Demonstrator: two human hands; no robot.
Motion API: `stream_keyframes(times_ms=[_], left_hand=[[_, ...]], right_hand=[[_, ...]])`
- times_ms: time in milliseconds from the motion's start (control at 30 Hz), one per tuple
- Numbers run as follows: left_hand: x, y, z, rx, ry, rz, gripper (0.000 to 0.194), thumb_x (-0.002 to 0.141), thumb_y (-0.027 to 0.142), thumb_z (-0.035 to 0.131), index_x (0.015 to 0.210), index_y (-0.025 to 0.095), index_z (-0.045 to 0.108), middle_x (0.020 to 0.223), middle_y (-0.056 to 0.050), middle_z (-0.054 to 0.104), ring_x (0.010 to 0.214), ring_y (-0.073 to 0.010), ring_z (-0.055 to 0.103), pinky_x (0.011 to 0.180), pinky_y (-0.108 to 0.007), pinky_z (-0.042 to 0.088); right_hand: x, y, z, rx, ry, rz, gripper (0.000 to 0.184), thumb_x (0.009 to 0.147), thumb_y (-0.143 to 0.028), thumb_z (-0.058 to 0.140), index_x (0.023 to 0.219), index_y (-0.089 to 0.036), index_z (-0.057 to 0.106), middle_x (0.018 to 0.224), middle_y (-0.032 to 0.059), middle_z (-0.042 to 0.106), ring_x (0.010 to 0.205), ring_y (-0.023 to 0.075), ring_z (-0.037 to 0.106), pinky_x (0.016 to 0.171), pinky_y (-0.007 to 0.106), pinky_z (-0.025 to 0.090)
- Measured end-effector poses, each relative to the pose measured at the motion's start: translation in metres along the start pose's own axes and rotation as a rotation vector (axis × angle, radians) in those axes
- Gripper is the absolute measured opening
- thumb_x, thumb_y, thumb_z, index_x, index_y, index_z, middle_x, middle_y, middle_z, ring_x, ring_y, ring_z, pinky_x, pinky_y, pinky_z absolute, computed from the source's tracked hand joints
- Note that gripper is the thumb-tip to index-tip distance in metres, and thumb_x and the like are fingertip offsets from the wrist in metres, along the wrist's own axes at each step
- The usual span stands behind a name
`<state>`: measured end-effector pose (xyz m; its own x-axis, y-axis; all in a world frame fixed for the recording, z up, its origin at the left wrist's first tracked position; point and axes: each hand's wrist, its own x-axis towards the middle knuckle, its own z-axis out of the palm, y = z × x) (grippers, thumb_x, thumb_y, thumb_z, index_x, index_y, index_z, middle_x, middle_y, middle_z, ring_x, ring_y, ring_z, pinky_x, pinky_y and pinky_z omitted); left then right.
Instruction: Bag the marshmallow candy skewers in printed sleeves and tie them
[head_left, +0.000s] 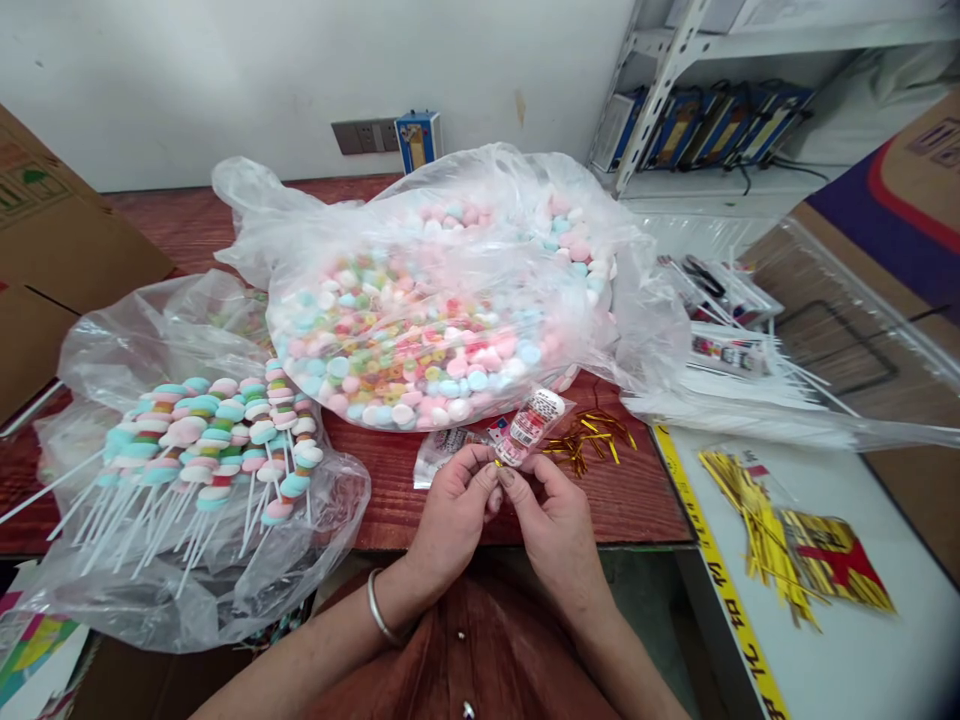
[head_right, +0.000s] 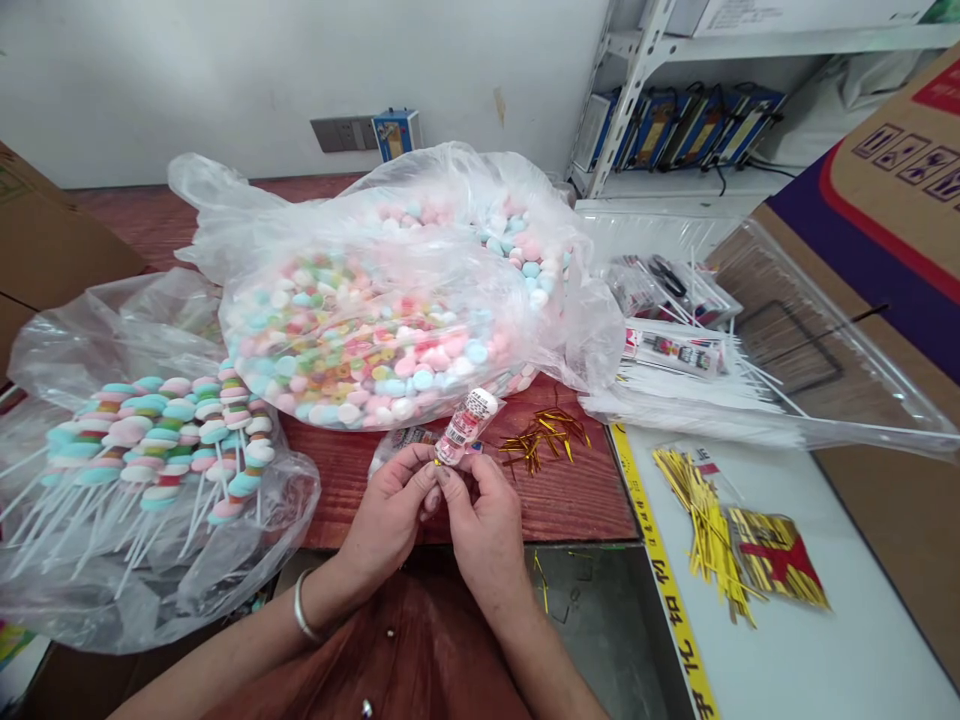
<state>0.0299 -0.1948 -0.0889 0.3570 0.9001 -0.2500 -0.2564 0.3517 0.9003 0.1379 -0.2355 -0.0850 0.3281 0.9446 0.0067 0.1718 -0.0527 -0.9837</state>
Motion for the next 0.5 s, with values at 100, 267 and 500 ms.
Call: stream_keyframes(times_ms=[100,267,500], left_hand=[[-0.001,0.001,-0.002,0.196,0.027,0.131,0.016,0.09,0.031,0.063,0.096,0.016,0.063,0.068,0.004,0.053,0.058,-0.0091,0.044,0.057,-0.022,0.039],[0.008,0.003,-0.009,0.088,-0.182,0.059,0.036,0.089,0.032,0.063,0.122,0.019,0.063,0.101,-0.006,0.068,0.095,-0.0188,0.062,0.087,-0.032,0.049],[0.011,0.032,-0.028,0.155,-0.469,0.035,0.011,0.085,0.021,0.067,0.09,0.025,0.076,0.147,-0.006,0.054,0.131,-0.0284,0.054,0.102,-0.045,0.049]], right_hand=[[0.001,-0.003,-0.001,-0.057,0.013,-0.041,0.02,0.093,-0.028,0.055,0.077,-0.02,0.061,0.073,0.0013,0.067,0.069,0.0168,0.061,0.066,0.028,0.047],[-0.002,-0.006,-0.007,-0.207,0.051,-0.147,0.017,0.093,-0.026,0.053,0.078,-0.02,0.059,0.075,0.001,0.063,0.069,0.0162,0.057,0.064,0.027,0.044],[-0.009,-0.011,-0.021,-0.243,-0.04,-0.137,0.016,0.09,-0.022,0.056,0.074,-0.02,0.058,0.073,0.0001,0.062,0.066,0.0148,0.055,0.06,0.025,0.041]])
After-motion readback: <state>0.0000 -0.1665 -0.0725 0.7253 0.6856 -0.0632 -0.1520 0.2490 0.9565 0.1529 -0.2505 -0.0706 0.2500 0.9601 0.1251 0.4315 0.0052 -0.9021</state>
